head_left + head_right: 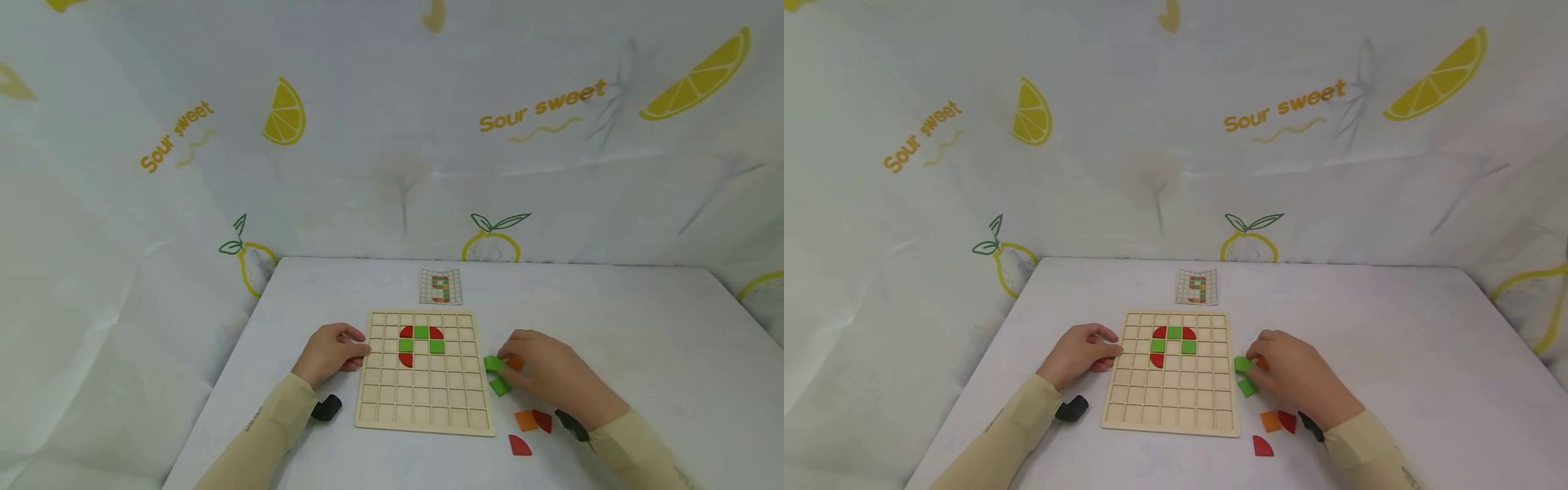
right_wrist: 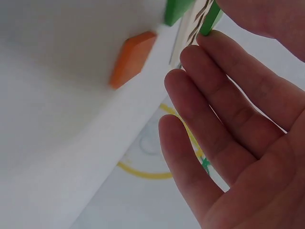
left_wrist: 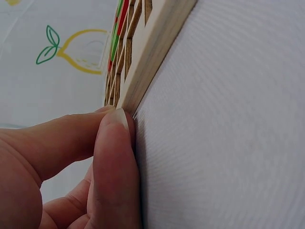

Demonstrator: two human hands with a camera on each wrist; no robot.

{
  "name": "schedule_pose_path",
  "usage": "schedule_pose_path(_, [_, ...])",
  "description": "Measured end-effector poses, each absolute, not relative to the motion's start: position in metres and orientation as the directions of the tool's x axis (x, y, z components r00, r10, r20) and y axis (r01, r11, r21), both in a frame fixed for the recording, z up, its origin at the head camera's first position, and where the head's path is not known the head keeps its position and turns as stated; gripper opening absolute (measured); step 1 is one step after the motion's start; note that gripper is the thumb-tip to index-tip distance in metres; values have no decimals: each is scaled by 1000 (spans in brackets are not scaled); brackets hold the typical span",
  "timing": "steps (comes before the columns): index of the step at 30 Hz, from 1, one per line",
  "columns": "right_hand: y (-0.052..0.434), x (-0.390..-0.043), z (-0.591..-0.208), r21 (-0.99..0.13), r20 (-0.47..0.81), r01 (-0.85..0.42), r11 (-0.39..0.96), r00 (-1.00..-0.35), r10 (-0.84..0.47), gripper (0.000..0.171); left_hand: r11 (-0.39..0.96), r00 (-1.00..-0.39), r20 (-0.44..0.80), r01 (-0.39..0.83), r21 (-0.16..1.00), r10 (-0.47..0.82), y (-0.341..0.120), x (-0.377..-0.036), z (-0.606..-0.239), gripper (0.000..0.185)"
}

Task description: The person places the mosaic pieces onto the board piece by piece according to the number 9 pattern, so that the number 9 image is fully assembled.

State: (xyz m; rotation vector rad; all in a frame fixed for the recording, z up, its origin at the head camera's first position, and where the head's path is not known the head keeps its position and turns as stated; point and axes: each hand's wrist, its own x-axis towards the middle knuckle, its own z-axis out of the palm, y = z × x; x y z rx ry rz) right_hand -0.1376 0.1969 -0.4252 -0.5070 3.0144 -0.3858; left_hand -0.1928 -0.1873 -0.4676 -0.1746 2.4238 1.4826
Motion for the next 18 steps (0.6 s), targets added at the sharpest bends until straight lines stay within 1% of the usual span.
schedule_pose_path(3, [184, -144, -422, -272, -4, -346, 898, -933, -360, 18, 455, -949, -313, -258, 852, 47, -186, -193, -468, 28])
schedule_pose_path(9, [160, -155, -421, -315, 9, -369, 874, -922, -386, 14, 461, -948, -314, -257, 850, 50, -185, -191, -467, 27])
schedule_pose_path(15, [133, -165, -421, -330, 14, -394, 858, -911, -413, 13, 454, -950, -307, -250, 855, 55, -187, -191, -467, 27])
schedule_pose_path(18, [122, -167, -420, -336, 43, -427, 839, -897, -439, 12, 450, -950, -308, -252, 857, 56, -188, -191, -467, 28])
